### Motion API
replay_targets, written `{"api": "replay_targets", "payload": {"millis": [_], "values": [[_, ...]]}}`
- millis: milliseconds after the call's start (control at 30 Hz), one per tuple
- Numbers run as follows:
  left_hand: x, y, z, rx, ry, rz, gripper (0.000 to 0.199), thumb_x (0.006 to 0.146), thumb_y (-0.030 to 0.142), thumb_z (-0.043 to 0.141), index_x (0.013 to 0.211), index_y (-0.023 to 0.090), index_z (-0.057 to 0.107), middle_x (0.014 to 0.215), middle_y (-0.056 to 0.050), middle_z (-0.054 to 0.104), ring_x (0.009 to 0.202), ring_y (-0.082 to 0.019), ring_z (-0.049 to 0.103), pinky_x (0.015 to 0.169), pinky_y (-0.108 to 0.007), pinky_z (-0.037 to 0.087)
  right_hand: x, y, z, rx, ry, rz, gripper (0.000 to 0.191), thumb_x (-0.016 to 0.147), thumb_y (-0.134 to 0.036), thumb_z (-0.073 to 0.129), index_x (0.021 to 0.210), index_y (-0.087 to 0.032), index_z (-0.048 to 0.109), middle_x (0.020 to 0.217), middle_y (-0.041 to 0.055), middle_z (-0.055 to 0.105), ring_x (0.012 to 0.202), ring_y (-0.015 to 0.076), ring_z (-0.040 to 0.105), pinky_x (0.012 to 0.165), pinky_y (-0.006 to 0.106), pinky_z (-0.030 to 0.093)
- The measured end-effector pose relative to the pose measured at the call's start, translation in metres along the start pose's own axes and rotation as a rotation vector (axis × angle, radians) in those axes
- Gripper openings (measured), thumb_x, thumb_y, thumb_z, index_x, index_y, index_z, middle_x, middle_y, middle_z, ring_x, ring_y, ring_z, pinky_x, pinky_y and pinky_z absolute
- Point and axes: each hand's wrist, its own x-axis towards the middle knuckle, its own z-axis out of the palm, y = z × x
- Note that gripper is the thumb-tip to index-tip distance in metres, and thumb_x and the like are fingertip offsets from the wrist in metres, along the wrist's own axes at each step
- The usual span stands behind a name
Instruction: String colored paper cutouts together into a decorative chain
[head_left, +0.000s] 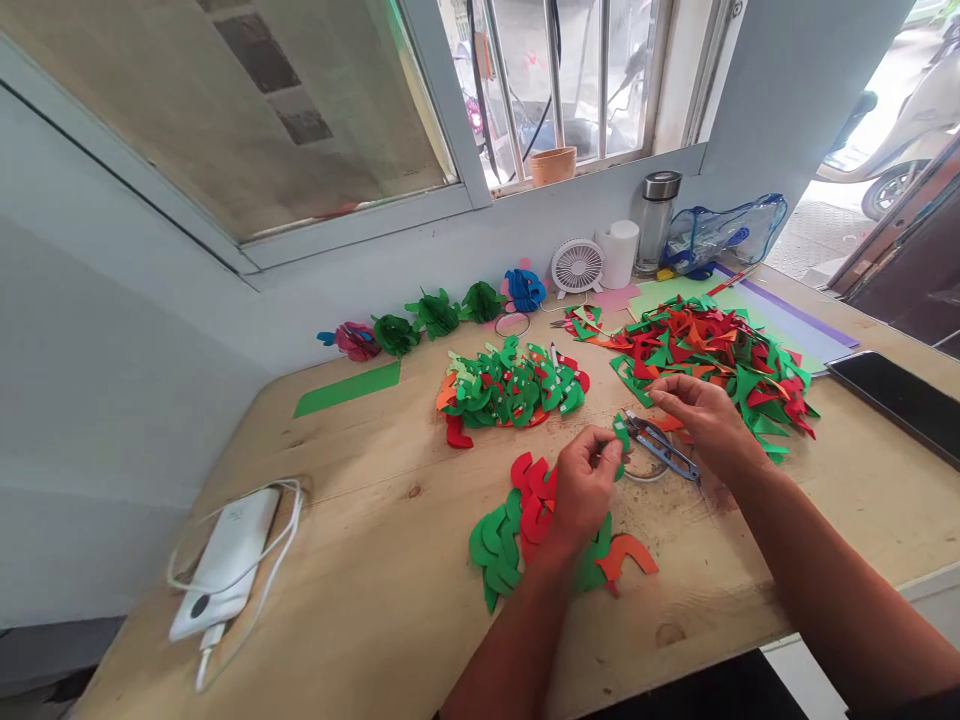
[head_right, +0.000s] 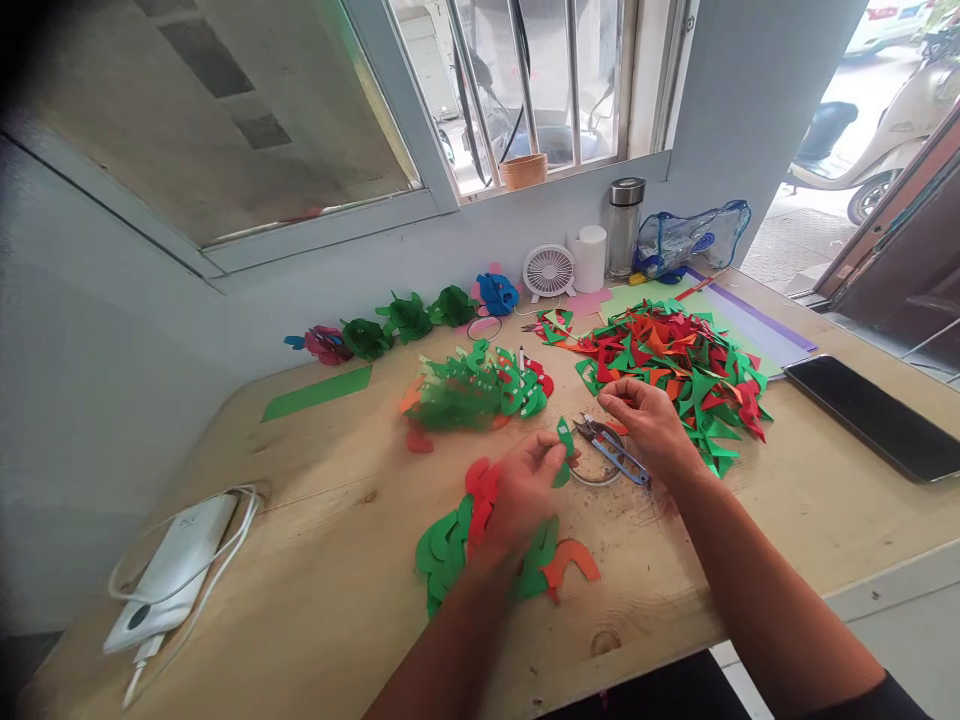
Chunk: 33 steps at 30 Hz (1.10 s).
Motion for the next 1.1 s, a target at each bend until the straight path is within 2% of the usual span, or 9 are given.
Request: {"api": "replay_targets", "payload": {"millis": [133, 233, 400, 533, 633, 767, 1100], "values": [[0.005, 0.002, -0.006, -0.384, 0.124, -0.231, 0.025, 0.071, 0.037, 0.064, 0.077, 0.014, 0.057, 0.067, -0.005, 0.068, 0.059, -0.015, 0.062, 0.057, -0.025, 0.046, 0.000, 0.007, 0.002, 0.148, -0.121, 0.046, 0.031, 0.063, -0.045, 0.072, 0.075, -0.019, 0.063, 0.074, 0.0018, 0.061, 0.066, 0.0137, 0.053, 0.059, 0.025, 0.042], [0.007, 0.000, -0.008, -0.482, 0.181, -0.270, 0.030, 0.064, 0.038, 0.070, 0.077, 0.013, 0.059, 0.066, -0.006, 0.068, 0.057, -0.015, 0.063, 0.057, -0.025, 0.046, -0.002, 0.010, 0.006, 0.185, -0.212, 0.105, 0.032, 0.063, -0.047, 0.072, 0.077, -0.019, 0.062, 0.072, 0.0020, 0.061, 0.063, 0.0142, 0.054, 0.056, 0.026, 0.042], [0.007, 0.000, -0.012, -0.454, 0.234, -0.192, 0.028, 0.067, 0.034, 0.068, 0.083, 0.013, 0.060, 0.067, -0.006, 0.069, 0.058, -0.015, 0.064, 0.060, -0.025, 0.047, -0.016, -0.006, 0.019, 0.184, -0.269, 0.155, 0.031, 0.062, -0.045, 0.074, 0.075, -0.019, 0.063, 0.070, 0.0011, 0.062, 0.062, 0.0133, 0.055, 0.059, 0.025, 0.042], [0.006, 0.000, -0.014, -0.448, 0.266, -0.124, 0.030, 0.070, 0.034, 0.067, 0.089, 0.014, 0.055, 0.065, -0.004, 0.068, 0.057, -0.014, 0.064, 0.060, -0.025, 0.048, -0.027, -0.016, 0.038, 0.217, -0.314, 0.147, 0.030, 0.066, -0.046, 0.070, 0.074, -0.019, 0.062, 0.075, 0.0044, 0.065, 0.074, 0.0175, 0.059, 0.071, 0.030, 0.045], [0.005, -0.001, -0.014, -0.398, 0.292, -0.096, 0.029, 0.070, 0.035, 0.068, 0.086, 0.014, 0.055, 0.063, -0.002, 0.066, 0.058, -0.013, 0.063, 0.057, -0.022, 0.046, -0.030, -0.013, 0.052, 0.159, -0.292, 0.064, 0.030, 0.067, -0.048, 0.068, 0.068, -0.019, 0.060, 0.071, 0.0030, 0.062, 0.070, 0.0158, 0.056, 0.065, 0.027, 0.044], [0.005, -0.004, -0.014, -0.346, 0.339, -0.106, 0.030, 0.067, 0.037, 0.070, 0.080, 0.014, 0.056, 0.060, 0.000, 0.062, 0.055, -0.010, 0.058, 0.051, -0.018, 0.041, -0.030, -0.007, 0.062, 0.152, -0.253, 0.040, 0.031, 0.066, -0.048, 0.067, 0.071, -0.018, 0.059, 0.065, 0.0000, 0.055, 0.059, 0.0121, 0.048, 0.054, 0.024, 0.040], [0.006, -0.008, -0.012, -0.361, 0.308, -0.135, 0.030, 0.068, 0.039, 0.069, 0.081, 0.014, 0.057, 0.063, 0.000, 0.062, 0.054, -0.008, 0.055, 0.051, -0.018, 0.040, -0.029, -0.001, 0.064, 0.166, -0.196, 0.047, 0.029, 0.066, -0.046, 0.067, 0.068, -0.018, 0.061, 0.062, -0.0006, 0.057, 0.057, 0.0115, 0.048, 0.053, 0.024, 0.040]]}}
